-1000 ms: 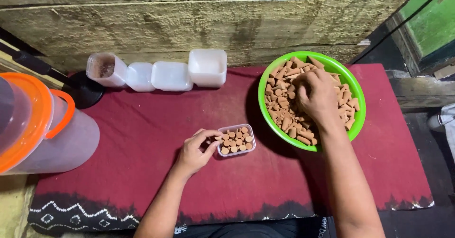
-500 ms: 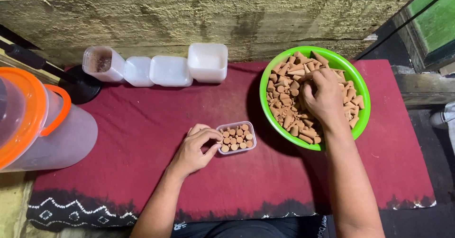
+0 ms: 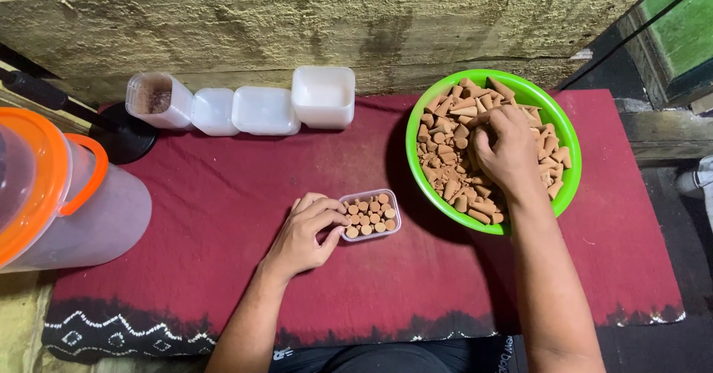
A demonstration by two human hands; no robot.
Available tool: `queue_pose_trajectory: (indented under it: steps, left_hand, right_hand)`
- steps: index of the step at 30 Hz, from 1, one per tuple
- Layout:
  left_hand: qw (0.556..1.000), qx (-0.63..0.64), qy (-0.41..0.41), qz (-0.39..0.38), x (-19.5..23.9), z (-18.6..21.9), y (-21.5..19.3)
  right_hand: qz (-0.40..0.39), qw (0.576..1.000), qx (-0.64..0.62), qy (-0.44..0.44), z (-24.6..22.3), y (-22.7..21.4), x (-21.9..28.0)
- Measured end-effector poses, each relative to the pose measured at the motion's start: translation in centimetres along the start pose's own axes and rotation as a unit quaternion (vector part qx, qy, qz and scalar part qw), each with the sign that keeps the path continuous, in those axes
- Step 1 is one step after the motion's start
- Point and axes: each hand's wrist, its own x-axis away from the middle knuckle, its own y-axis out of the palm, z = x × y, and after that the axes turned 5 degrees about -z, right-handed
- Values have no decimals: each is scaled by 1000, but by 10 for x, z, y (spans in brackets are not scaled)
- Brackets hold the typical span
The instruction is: The person packages small incense cones by picking them from a large bowl and placing them into a small plastic container, arranging them in rows by hand. The person occasionally shifts the incense within the container to make space.
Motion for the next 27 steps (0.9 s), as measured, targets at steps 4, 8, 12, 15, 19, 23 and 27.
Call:
queue_pose_trajectory:
  steps: [4,8,12,15,19,23,27]
  left_hand:
    - [1000,-6,1,3,2,-2,3]
    - [1000,-6,-1,0,0,0,3]
    - [1000,-13,-9,1,0,0,7]
    - [1000,-19,-11,2,-4,7,5]
    - [1000,-19,-10,8,-4,7,6]
    - [1000,-6,-17,-3,-5,10,2]
    - [999,-6,-39,4,-2,4,4]
  right_hand:
    - [-2,1000,0,-2,2,1,2]
    - [-2,1000,-11,3,2,0,2]
    - [-4,1000,-16,10,-2,-1,2]
    - [-3,1000,-10,14,-9,-4,1]
    - [-7,1000,-13,20,-7,-3,0]
    - [-5,1000,-8,14,-7,-3,1]
    - [-9,1000,-12,13,-7,-4,1]
